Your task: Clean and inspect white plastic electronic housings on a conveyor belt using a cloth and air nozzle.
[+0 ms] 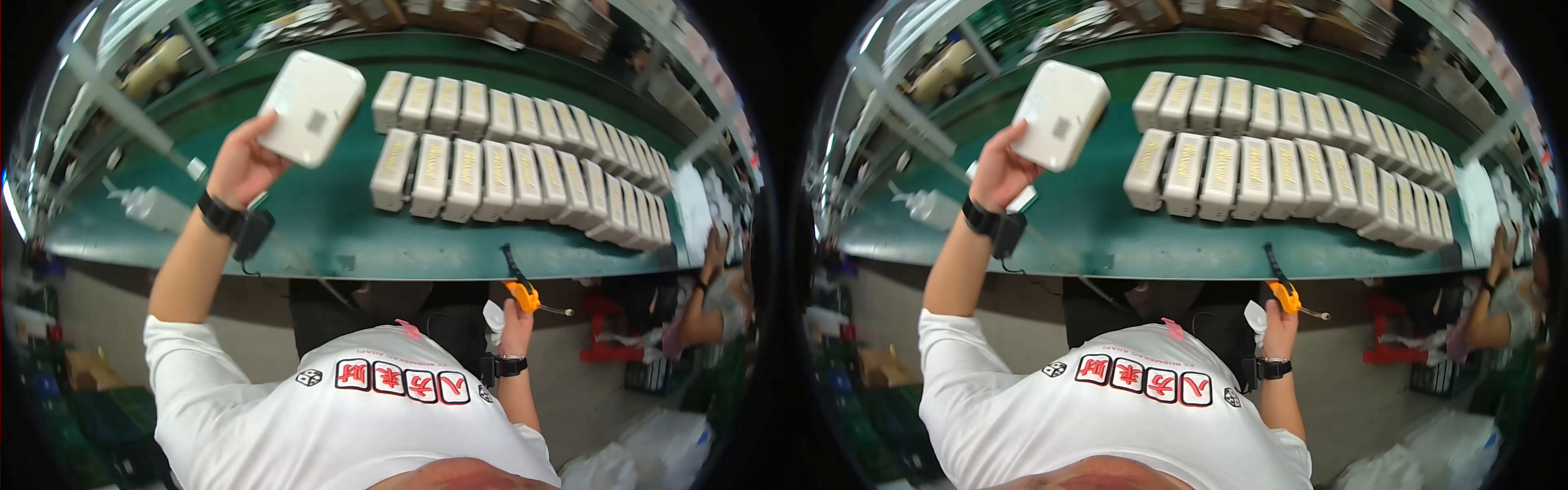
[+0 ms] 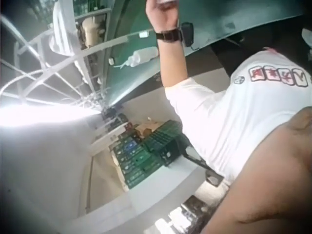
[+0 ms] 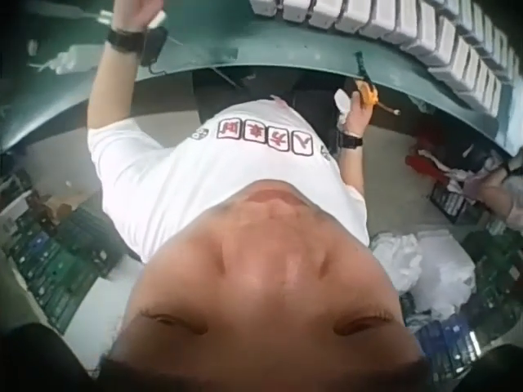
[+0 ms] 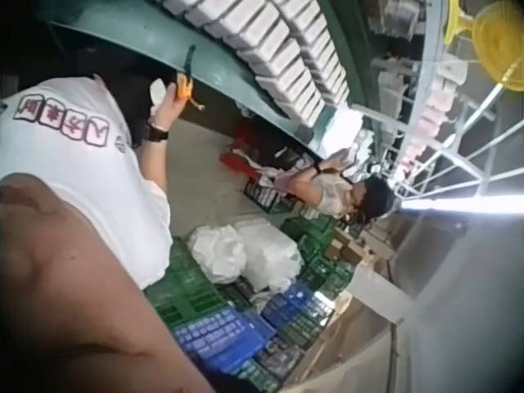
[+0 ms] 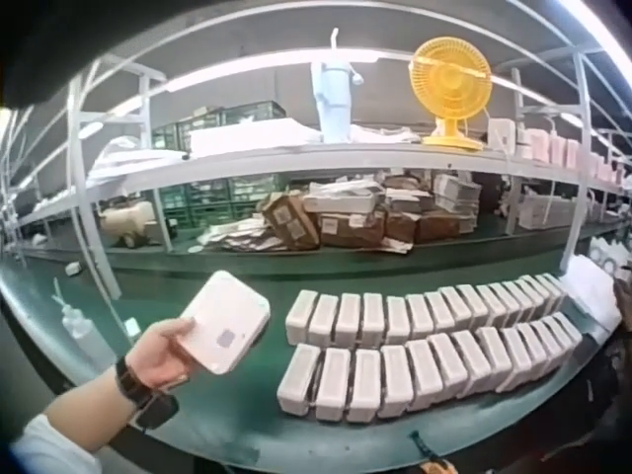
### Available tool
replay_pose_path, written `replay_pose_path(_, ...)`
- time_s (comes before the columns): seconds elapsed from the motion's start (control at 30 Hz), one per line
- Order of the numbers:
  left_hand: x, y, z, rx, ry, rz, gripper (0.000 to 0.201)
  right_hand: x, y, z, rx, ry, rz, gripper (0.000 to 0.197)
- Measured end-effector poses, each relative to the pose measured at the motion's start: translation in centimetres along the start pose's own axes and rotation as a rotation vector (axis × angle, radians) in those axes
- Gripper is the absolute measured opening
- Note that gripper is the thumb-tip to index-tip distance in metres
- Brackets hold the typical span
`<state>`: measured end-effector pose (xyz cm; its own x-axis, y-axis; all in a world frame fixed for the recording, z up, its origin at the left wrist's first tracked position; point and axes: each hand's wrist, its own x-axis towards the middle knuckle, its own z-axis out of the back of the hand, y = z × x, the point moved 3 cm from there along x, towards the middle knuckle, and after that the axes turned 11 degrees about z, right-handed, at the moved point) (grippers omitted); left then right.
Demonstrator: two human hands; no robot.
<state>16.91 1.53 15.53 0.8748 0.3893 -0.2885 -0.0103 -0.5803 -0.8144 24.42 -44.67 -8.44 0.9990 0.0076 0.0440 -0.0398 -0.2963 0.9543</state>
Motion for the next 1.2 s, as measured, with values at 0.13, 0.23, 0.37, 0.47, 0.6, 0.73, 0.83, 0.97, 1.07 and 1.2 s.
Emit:
replay_pose_path(0.13, -8.2, 3.6, 2.7, 0.057, -0.046, -0.062, 0.048, 1.3, -3.6, 3.6, -0.189, 0.157, 0.056, 0.026)
replay_pose_path(0.23, -12.7, 5.2, 4.4, 0.069, -0.124, -0.091, 0.053, 1.9, -1.9, 3.8, -0.252, 0.017, 0.268, 0.028)
replay_pose_path(0.37, -17.1, 6.7, 7.3, -0.014, -0.251, -0.161, 0.055, 3.9, 0.8, 5.0, -0.258, -0.092, 0.534, 0.035)
replay_pose_path(0.47, -18.9, 7.5, 9.9, -0.035, -0.356, -0.191, 0.054, 3.7, 7.5, -2.1, -0.18, -0.089, 0.722, 0.048)
replay_pose_path(0.6, -20.3, 7.3, 12.5, -0.035, -0.454, -0.262, 0.053, 5.2, 11.6, -7.9, -0.094, 0.164, 0.76, 0.062)
replay_pose_path(0.73, -20.9, 6.8, 14.8, -0.035, -0.498, -0.328, 0.052, 5.6, 14.5, -15.7, 0.199, 0.691, 0.46, 0.057)
replay_pose_path(0.83, -21.0, 7.2, 16.5, -0.03, -0.543, -0.37, 0.051, 2.7, 17.0, -22.8, -0.204, 1.115, 0.129, 0.044)
replay_pose_path(0.97, -21.3, 7.7, 17.4, -0.025, -0.615, -0.434, 0.049, -1.6, 16.3, -29.0, -0.742, 1.84, 0.203, 0.025)
replay_pose_path(1.07, -21.2, 7.8, 17.4, -0.031, -0.616, -0.452, 0.048, -2.9, 15.3, -31.1, -0.824, 1.897, 0.28, 0.027)
replay_pose_path(1.2, -22.0, 7.5, 17.4, 0.103, -0.753, -0.499, 0.047, -3.9, 14.3, -31.6, -0.802, 1.866, 0.335, 0.032)
